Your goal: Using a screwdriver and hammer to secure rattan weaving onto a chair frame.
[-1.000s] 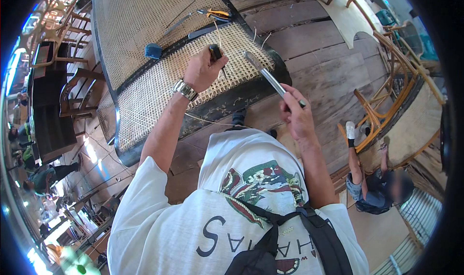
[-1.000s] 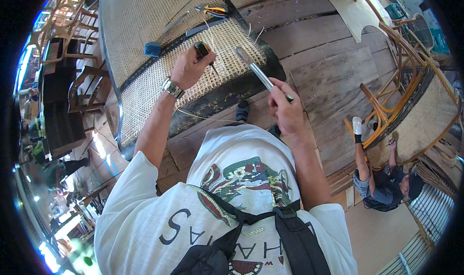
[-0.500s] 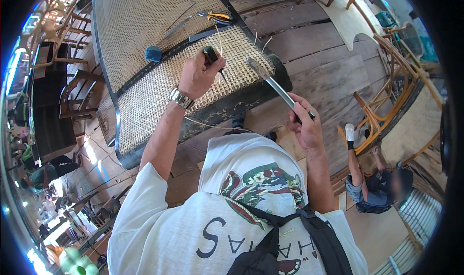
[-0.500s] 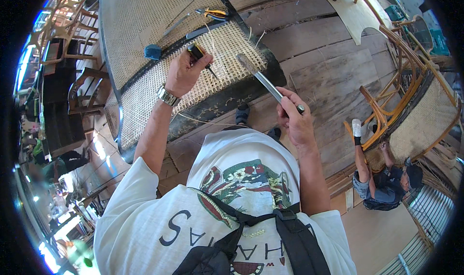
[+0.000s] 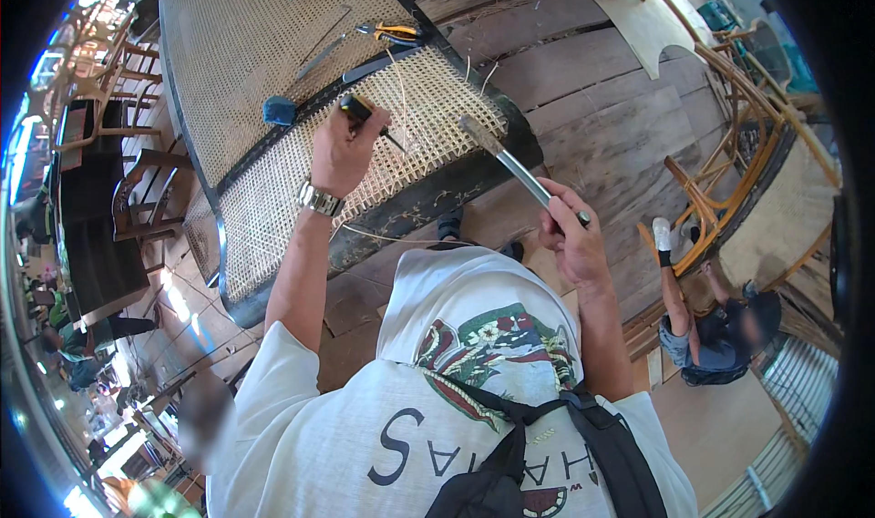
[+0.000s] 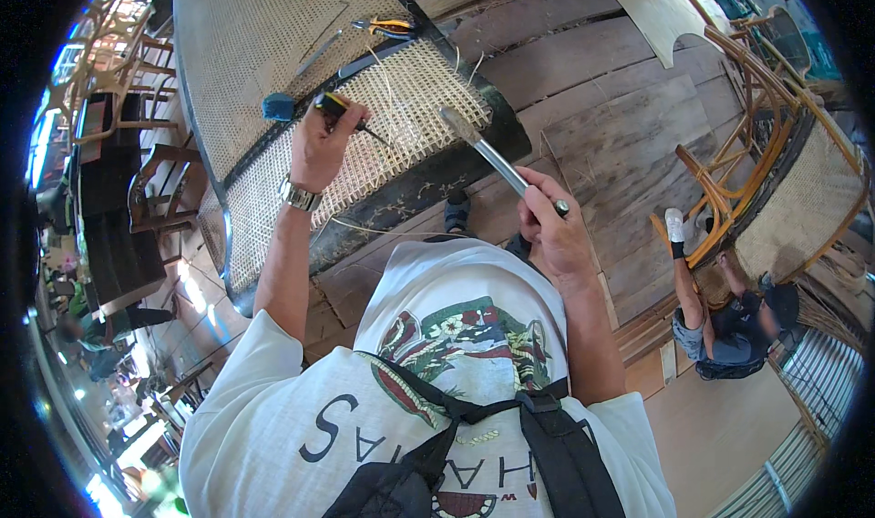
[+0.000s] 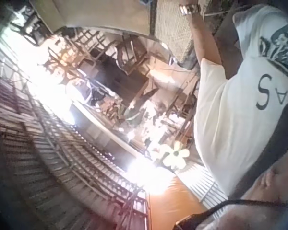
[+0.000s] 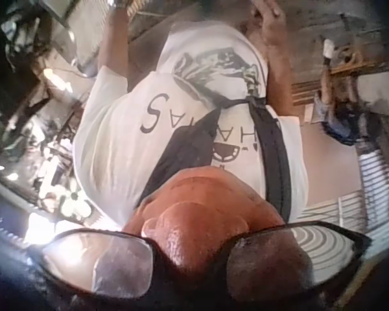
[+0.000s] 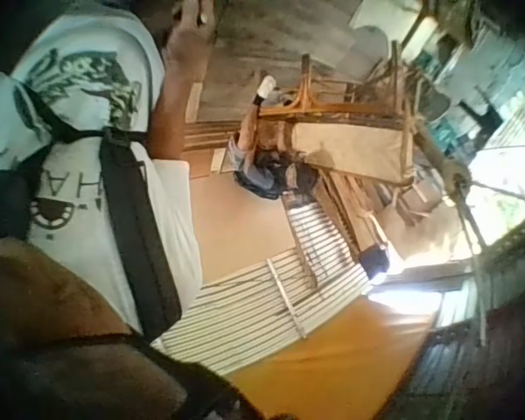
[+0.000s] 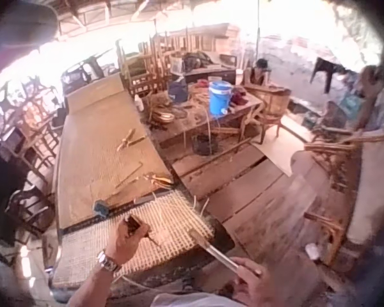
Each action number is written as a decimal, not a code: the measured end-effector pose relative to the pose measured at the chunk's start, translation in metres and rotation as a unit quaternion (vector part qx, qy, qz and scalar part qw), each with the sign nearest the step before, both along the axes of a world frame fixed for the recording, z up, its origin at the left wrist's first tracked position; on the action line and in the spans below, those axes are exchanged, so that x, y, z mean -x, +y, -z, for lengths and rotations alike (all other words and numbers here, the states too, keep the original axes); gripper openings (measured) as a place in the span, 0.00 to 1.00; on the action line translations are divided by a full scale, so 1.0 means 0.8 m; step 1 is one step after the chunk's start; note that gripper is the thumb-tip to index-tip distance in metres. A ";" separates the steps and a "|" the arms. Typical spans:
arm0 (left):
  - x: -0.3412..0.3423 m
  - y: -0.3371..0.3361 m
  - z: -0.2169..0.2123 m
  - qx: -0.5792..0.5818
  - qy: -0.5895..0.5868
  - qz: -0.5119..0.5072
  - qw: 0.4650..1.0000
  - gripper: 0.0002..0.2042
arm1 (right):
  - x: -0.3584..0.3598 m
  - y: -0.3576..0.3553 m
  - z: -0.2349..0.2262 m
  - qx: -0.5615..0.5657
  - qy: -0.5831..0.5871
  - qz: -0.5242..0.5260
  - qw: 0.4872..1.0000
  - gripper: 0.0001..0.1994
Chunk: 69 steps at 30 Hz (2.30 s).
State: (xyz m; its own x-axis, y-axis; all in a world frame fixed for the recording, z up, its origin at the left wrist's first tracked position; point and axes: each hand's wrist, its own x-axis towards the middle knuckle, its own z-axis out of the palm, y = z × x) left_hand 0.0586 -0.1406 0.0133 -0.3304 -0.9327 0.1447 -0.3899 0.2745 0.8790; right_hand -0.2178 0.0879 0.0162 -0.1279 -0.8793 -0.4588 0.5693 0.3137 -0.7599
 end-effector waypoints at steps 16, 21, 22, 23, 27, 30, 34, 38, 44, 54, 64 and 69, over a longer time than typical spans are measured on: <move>0.011 -0.001 0.015 0.006 0.021 -0.035 0.999 0.11 | -0.025 -0.001 -0.014 0.000 0.079 -0.146 0.986 0.17; 0.016 -0.011 0.013 0.035 -0.113 -0.033 0.992 0.13 | -0.013 -0.014 0.005 -0.012 0.041 -0.047 0.998 0.18; 0.017 -0.013 0.013 0.025 -0.102 -0.027 0.994 0.13 | -0.014 -0.021 0.008 0.001 0.034 -0.051 0.998 0.18; 0.017 -0.015 0.013 0.016 -0.089 -0.021 0.996 0.14 | -0.015 -0.028 0.010 0.007 0.040 -0.040 0.998 0.17; 0.019 -0.020 0.016 0.009 -0.058 -0.005 0.998 0.15 | -0.020 -0.041 0.011 0.033 0.030 -0.028 0.999 0.17; 0.023 -0.017 0.017 0.000 -0.104 0.016 0.994 0.15 | -0.025 -0.045 0.012 0.030 0.001 -0.012 0.999 0.17; 0.027 -0.014 0.016 0.012 -0.121 0.038 0.992 0.15 | -0.034 -0.048 0.014 0.015 0.002 0.012 1.000 0.17; 0.024 -0.023 0.011 0.027 -0.118 0.015 0.993 0.15 | -0.031 -0.050 0.008 -0.007 0.033 -0.040 0.999 0.17; 0.023 -0.026 0.022 -0.003 -0.129 0.020 0.991 0.14 | -0.037 -0.067 0.011 0.012 0.038 0.007 0.999 0.17; -0.011 -0.018 0.048 0.001 0.053 -0.047 0.998 0.12 | -0.042 -0.035 -0.012 -0.013 0.104 -0.149 0.983 0.16; -0.013 -0.035 0.054 0.011 0.012 -0.063 0.998 0.14 | -0.065 -0.062 -0.006 -0.008 0.111 -0.169 0.979 0.16; -0.008 -0.045 0.053 0.008 -0.043 -0.072 0.996 0.13 | -0.070 -0.071 -0.004 0.025 0.114 -0.213 0.970 0.16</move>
